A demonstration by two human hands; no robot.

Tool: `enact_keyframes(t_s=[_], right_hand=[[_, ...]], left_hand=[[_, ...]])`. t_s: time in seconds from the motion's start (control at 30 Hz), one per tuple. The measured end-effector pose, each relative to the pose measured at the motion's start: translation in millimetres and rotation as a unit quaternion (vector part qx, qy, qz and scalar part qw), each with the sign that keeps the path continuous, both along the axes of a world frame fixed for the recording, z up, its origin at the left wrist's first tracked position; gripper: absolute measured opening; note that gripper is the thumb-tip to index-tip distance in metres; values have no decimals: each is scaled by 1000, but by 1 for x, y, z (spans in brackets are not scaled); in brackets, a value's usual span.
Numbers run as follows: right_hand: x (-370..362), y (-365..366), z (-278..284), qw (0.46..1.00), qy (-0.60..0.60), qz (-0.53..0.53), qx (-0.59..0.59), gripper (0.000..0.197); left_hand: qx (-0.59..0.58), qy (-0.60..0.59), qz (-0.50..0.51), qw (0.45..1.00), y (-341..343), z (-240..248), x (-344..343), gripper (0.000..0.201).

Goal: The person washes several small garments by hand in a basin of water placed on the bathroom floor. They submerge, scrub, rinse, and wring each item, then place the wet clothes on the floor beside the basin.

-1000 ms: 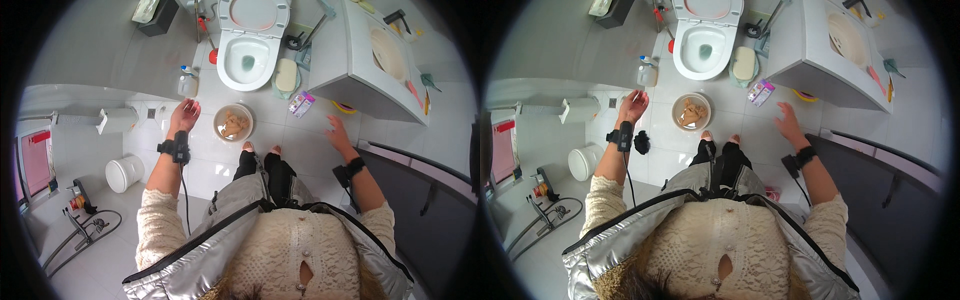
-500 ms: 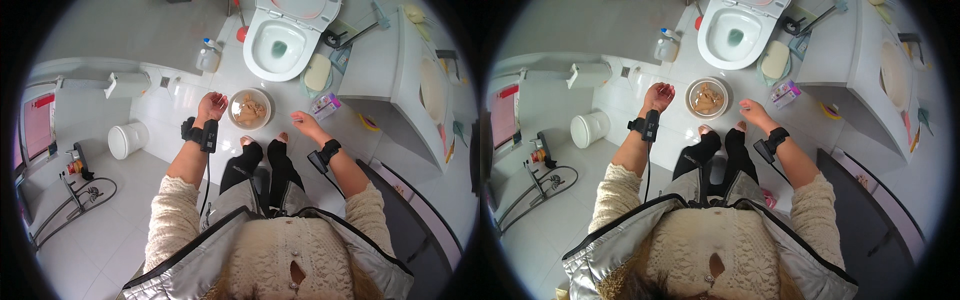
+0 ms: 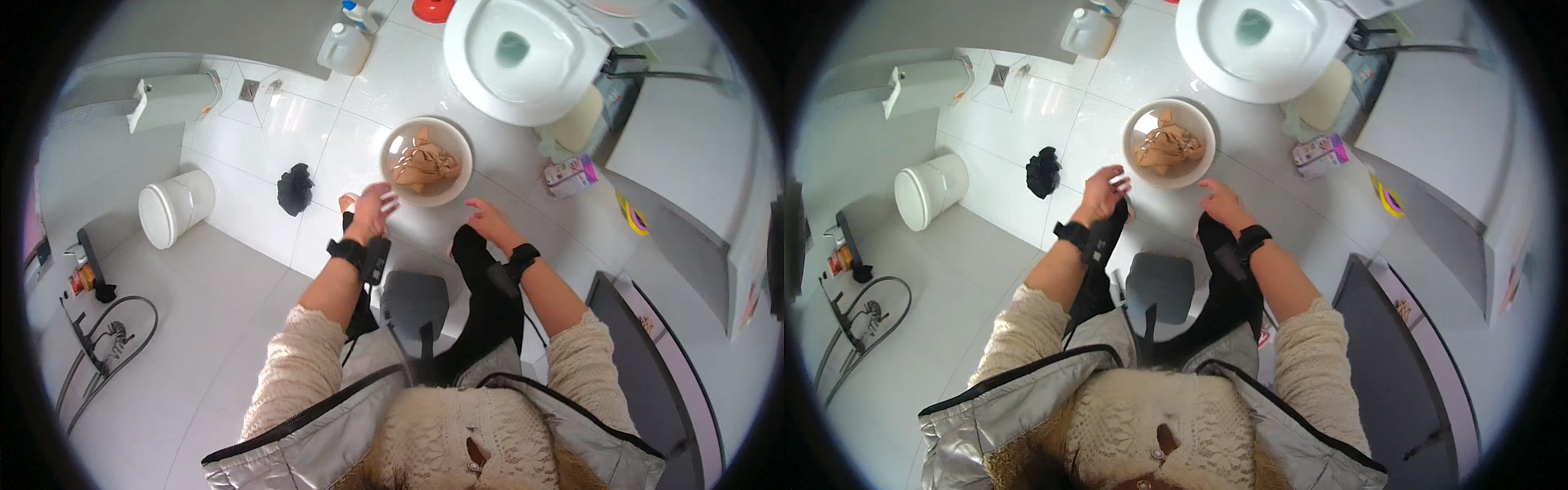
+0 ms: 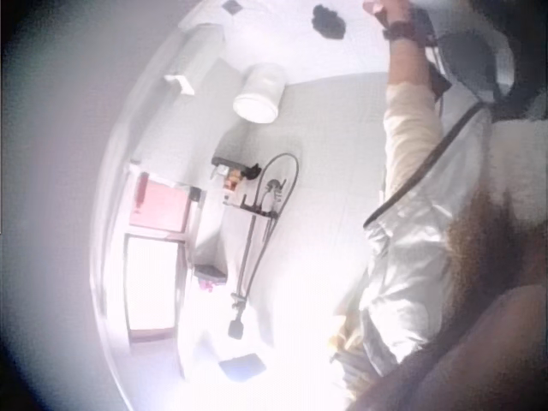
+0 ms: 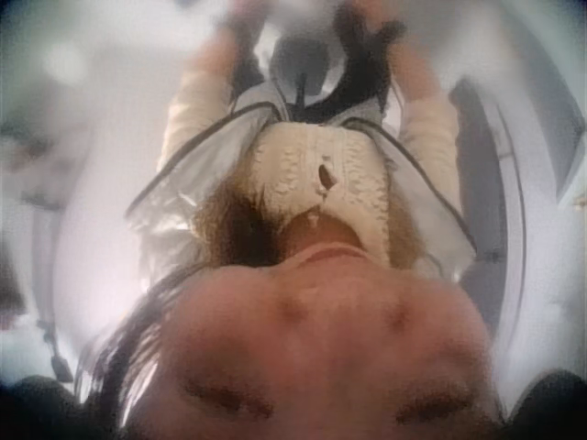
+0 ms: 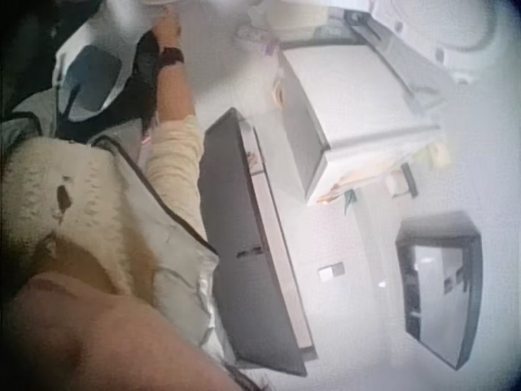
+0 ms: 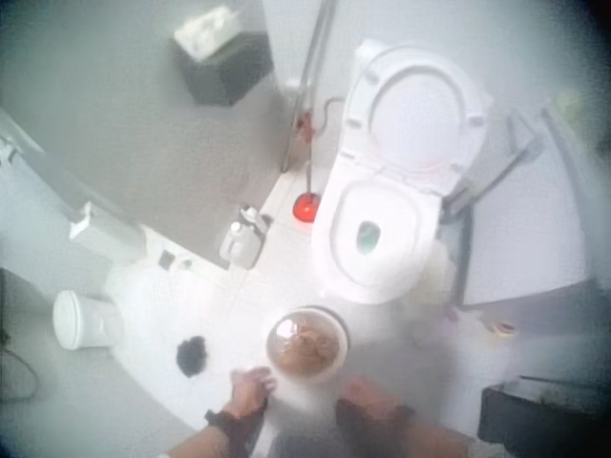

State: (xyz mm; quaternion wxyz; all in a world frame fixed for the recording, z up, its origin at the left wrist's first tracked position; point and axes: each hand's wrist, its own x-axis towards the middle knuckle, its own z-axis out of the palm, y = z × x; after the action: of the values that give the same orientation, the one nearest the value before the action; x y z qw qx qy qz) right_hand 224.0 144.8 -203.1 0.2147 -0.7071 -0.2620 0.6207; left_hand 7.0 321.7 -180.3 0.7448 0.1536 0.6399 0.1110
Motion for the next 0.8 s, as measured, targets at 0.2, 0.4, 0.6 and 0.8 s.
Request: enact_keyframes(t_s=[0.2, 0.4, 0.6, 0.8], right_hand=[[-66, 36, -147, 975, -160, 135, 80, 57], [-74, 87, -252, 909, -295, 291, 47, 60], [-85, 100, -318, 869, -302, 390, -46, 65], [-65, 100, -372, 872, -282, 398, 48, 50]], left_hand=[[-29, 17, -113, 993, -40, -138, -13, 39], [-4, 57, -206, 977, -39, -243, 0, 59], [67, 123, -217, 966, -40, -337, 14, 62], [-15, -116, -154, 981, -43, -421, 9, 53]])
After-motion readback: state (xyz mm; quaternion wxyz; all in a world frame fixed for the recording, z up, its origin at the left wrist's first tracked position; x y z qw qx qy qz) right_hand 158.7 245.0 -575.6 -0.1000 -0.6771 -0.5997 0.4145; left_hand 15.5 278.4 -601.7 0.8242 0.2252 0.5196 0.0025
